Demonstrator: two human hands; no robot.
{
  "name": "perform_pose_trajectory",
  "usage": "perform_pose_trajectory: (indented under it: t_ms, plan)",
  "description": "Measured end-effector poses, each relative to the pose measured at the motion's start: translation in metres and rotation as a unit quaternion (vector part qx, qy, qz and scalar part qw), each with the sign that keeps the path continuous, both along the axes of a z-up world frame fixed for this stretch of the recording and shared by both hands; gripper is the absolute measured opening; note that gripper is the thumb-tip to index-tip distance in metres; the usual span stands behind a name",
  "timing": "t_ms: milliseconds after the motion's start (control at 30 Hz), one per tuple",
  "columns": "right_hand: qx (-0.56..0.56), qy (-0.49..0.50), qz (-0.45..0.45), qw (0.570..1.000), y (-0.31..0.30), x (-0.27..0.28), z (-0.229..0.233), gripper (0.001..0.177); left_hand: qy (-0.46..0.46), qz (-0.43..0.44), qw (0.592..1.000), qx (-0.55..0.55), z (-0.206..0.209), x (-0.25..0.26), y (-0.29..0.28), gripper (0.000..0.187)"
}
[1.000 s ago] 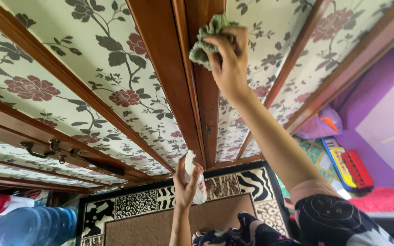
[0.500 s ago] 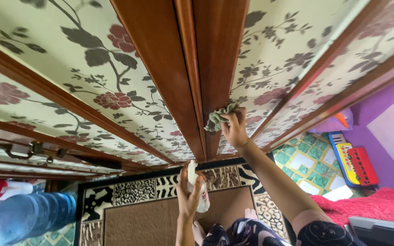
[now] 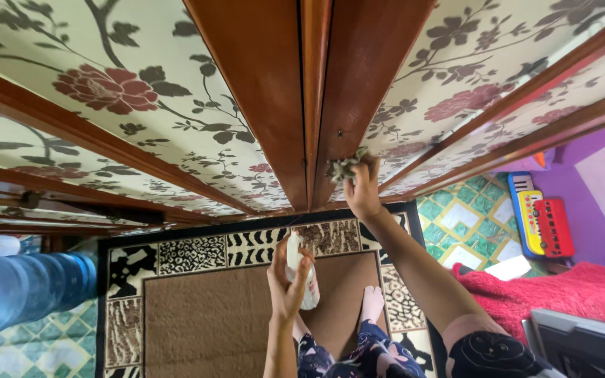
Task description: The person sprays a cleaning solution onto the wooden frame of a wardrobe and wipes it with a cloth. The person moves along the frame, repeatedly spraying and wiping different sections.
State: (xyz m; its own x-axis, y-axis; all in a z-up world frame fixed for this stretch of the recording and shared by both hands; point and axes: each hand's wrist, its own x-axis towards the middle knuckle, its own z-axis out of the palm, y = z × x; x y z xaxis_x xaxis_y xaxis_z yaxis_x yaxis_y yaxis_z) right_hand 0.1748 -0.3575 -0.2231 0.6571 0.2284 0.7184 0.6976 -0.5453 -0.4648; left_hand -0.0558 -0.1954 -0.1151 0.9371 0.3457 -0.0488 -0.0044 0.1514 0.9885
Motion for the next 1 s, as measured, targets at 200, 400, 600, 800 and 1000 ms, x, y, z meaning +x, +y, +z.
perform_pose_trajectory:
  t_ms: [200,400,600,800,1000]
  plan:
    - [-0.087,0.126,0.014,0.988,0.006,-0.011,-0.077,0.030,-0.036,-0.001,0.996,0.083,-0.027,0.001,0.003,0.050]
    - [-0.068,0.175,0.045,0.981,0.034,-0.039,-0.069,0.037,-0.027,0.012,0.996,0.090,-0.040,-0.013,0.017,0.052]
    - [-0.015,-0.009,0.070,0.997,0.081,-0.062,0.047,0.049,-0.006,0.030,0.997,0.076,-0.029,-0.021,0.038,0.052]
    - [0.002,-0.117,0.081,0.990,0.117,-0.042,0.045,0.057,0.001,0.038,0.997,0.064,-0.032,-0.020,0.052,0.056]
    - [-0.253,-0.040,0.193,0.947,0.117,-0.027,-0.042,0.066,0.018,0.060,0.995,0.081,-0.059,-0.027,0.065,0.054]
